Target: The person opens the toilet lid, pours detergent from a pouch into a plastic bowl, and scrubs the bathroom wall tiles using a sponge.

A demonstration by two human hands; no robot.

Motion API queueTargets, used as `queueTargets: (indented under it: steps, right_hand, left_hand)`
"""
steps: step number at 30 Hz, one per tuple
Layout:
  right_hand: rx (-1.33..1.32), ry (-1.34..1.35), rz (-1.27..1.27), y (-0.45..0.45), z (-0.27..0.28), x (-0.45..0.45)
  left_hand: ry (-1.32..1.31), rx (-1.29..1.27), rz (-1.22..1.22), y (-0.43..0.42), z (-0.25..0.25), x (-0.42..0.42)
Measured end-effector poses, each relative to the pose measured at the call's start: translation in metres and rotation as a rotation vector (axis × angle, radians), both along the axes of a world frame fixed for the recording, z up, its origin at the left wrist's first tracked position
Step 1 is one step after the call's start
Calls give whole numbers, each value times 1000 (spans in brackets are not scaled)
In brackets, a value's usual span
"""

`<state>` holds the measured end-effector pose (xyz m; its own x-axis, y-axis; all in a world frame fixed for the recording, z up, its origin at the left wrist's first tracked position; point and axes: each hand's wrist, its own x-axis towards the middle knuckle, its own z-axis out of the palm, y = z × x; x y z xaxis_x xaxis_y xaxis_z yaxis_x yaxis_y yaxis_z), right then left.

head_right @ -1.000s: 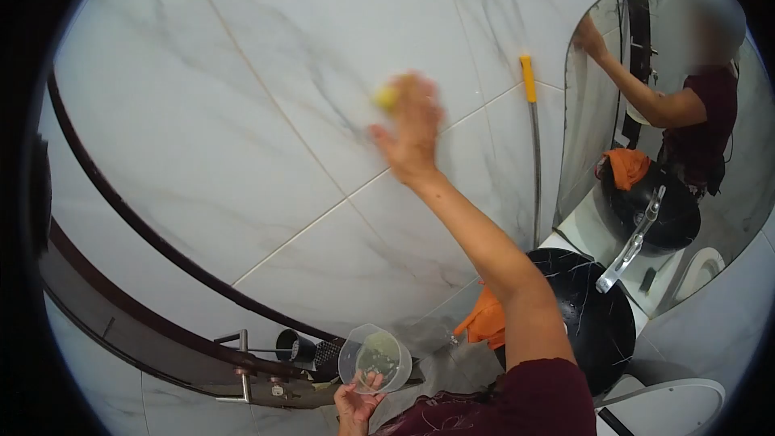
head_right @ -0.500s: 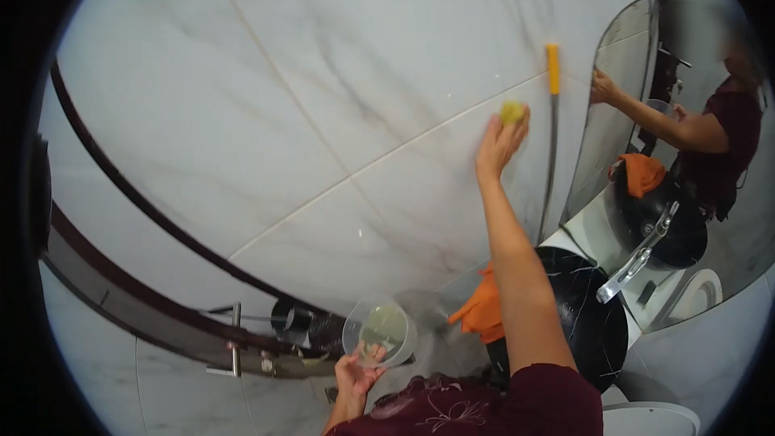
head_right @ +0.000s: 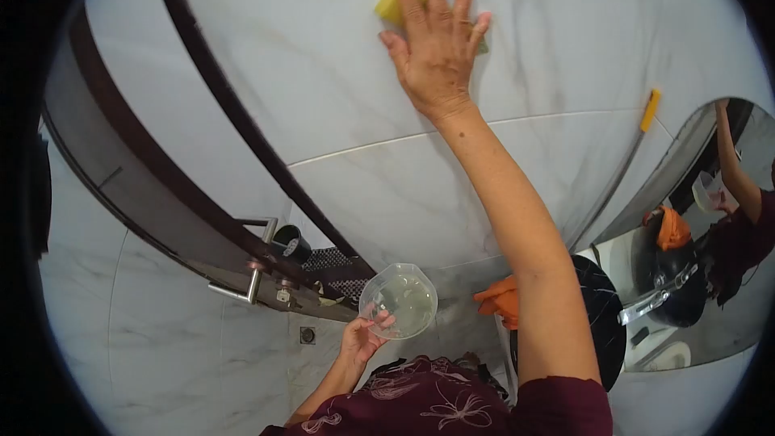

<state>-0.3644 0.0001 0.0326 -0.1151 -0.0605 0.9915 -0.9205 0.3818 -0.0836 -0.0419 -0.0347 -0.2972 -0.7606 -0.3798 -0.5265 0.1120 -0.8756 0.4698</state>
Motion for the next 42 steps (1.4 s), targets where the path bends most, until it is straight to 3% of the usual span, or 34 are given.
queueTargets:
  steps: [2,5,7,9,12,15,17,20,22,24,26,29,35,38,42]
  right_hand:
    - [187,67,19,-18,-14,18]
    - [539,529,-141,-45,-145,23]
    - [934,705,58,-27,-220,29]
    - [1088,781,95,-25,-224,37]
    - [856,683,106,-45,-190,41]
    - [432,417,-54,-76,-66,59]
    - [301,347,-38,-89,-30,71]
    - [393,399,6,-105,-86,79]
    - [529,591,48,-107,-169,79]
    - [860,756,151,-86,-249,74]
    - [1169,662,431,-66,-316,56]
    - [1380,431,449,-47,-314,73]
    - [1022,-945,1069,-23,-226,129]
    - [1182,-758,1223,-3,-240,157]
    - [1465,-414,816,18,-296,179]
  left_hand:
    - [-18,-7,2,-3,-1,7]
    - [-37,-1,-2,-7,-3,14]
    - [-67,5,27,-8,-4,19]
    - [-64,-9,25,-10,-6,28]
    - [-45,1,45,-12,-8,40]
    - [-49,15,65,-12,-13,46]
    - [-54,9,75,-13,-13,48]
    - [-53,-7,76,-15,-13,47]
    - [-60,-20,81,-13,-14,48]
    - [-83,-18,103,-10,-17,49]
    - [-108,-18,127,-9,-14,49]
    - [-148,-6,159,-6,-10,49]
    - [-138,-6,147,-4,-25,49]
    - [-135,-9,156,-3,-24,43]
    - [-91,-39,149,-4,-23,35]
